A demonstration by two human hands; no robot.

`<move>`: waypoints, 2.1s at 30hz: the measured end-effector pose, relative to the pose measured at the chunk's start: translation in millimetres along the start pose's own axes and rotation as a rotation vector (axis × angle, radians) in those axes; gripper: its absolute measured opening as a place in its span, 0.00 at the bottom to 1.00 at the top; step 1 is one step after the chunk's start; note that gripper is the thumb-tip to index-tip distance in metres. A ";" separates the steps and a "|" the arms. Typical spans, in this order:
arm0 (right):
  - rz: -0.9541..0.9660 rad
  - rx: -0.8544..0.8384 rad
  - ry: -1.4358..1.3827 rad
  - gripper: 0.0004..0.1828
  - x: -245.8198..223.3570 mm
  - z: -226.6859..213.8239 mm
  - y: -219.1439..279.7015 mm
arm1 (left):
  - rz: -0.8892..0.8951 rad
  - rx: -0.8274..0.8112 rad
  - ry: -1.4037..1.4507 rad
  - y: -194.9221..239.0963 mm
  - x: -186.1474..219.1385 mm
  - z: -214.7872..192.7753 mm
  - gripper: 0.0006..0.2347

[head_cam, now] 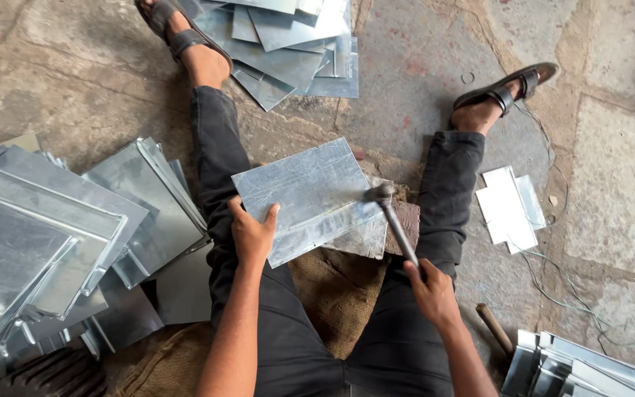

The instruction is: The person hammers a metal sheet on an anvil while sitting on the floor, using a hammer to flatten or shape the edges of several sheets from a stack.

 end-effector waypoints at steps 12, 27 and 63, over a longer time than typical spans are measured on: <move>0.146 0.001 -0.091 0.24 -0.8 9.2 -3.3 | 0.019 0.002 -0.046 -1.3 -1.9 0.9 0.28; 0.713 -0.486 -0.839 0.30 84.2 48.6 0.1 | -0.494 0.180 0.833 -1.3 -130.6 34.5 0.26; 0.561 -0.501 -0.885 0.29 76.4 59.8 2.1 | -0.889 -0.009 1.046 165.8 34.9 30.1 0.28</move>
Point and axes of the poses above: each hand's wrist, its own y-axis away from the middle knuckle, its own z-axis out of the palm, x = y × z, the point moved 5 cm from there along -y, towards the middle knuckle, and after that the axes turned 15 degrees about z, right-handed, at the moved point
